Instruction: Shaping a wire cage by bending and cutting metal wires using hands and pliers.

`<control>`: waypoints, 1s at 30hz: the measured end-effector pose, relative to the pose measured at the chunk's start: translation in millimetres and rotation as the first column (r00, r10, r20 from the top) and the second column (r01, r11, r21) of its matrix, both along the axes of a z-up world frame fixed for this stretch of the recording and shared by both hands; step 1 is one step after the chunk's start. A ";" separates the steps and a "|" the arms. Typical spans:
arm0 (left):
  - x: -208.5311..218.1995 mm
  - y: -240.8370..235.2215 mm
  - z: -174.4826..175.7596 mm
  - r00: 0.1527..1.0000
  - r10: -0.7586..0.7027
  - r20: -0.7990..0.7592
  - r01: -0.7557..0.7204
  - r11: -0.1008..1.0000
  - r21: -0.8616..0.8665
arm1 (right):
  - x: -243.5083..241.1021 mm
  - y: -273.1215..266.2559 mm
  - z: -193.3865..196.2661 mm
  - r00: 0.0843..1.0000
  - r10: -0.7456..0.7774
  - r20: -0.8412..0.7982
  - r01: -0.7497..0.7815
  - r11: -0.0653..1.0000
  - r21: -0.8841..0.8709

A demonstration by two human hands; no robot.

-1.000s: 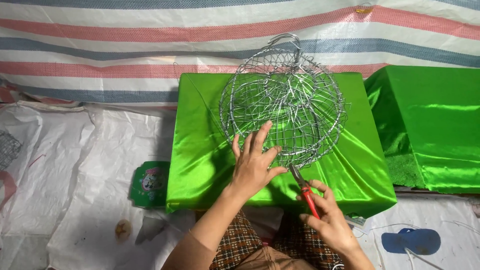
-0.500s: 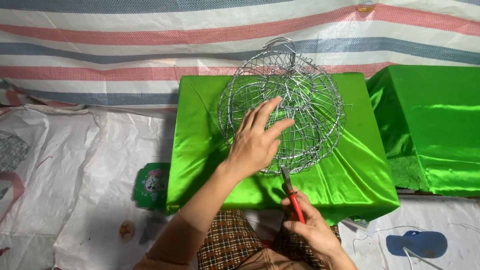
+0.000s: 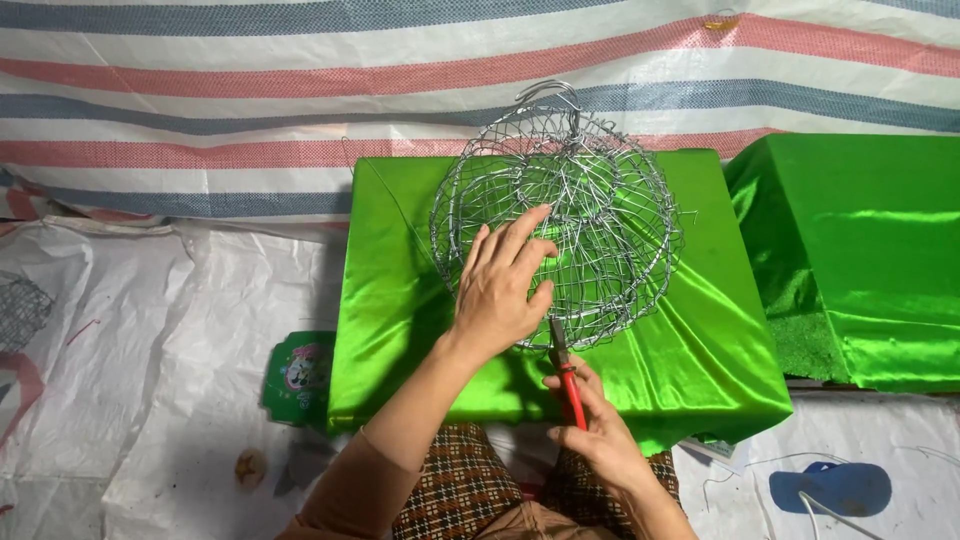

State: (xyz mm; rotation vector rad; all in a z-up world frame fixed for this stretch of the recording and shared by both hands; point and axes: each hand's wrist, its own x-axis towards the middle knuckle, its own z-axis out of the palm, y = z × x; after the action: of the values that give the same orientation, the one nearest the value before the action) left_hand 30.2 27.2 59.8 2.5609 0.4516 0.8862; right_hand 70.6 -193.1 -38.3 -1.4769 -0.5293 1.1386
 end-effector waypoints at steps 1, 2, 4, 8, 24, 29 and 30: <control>-0.7 -0.2 -0.6 1.000 -0.006 0.003 0.006 1.000 0.003 | -0.1 -1.1 -2.4 1.000 0.004 0.017 -0.004 1.000 0.018; -2.2 0.8 -2.1 1.000 -0.007 0.001 0.007 1.000 0.001 | -0.9 -1.5 -3.6 1.000 0.003 0.016 -0.003 1.000 0.016; -4.0 3.8 -4.3 0.998 -0.068 -0.014 0.067 0.997 -0.028 | -0.5 -1.1 -5.3 0.999 0.005 0.051 -0.007 0.999 0.041; -22.5 17.3 -8.9 0.962 -0.047 0.268 0.082 0.989 -0.121 | 1.4 -7.5 -11.5 0.997 0.020 0.075 -0.024 0.998 0.051; -54.3 8.1 -91.7 0.996 0.090 0.029 -0.080 0.964 -0.255 | -24.0 -24.5 6.3 0.994 0.070 -0.080 -0.069 0.998 0.007; -53.7 5.0 -88.3 0.992 0.112 0.053 -0.096 0.964 -0.246 | -30.3 -18.2 2.7 0.994 0.067 -0.080 -0.071 0.997 -0.040; -52.8 4.5 -88.3 0.992 0.113 0.054 -0.096 0.963 -0.251 | -30.5 -16.7 2.3 0.993 0.053 -0.105 -0.057 0.998 -0.039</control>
State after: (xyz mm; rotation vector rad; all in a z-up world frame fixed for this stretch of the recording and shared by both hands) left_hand -22.6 31.7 -28.5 2.2902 0.6400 0.8892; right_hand 40.1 -209.8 -36.0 -1.4373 -0.4790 1.2691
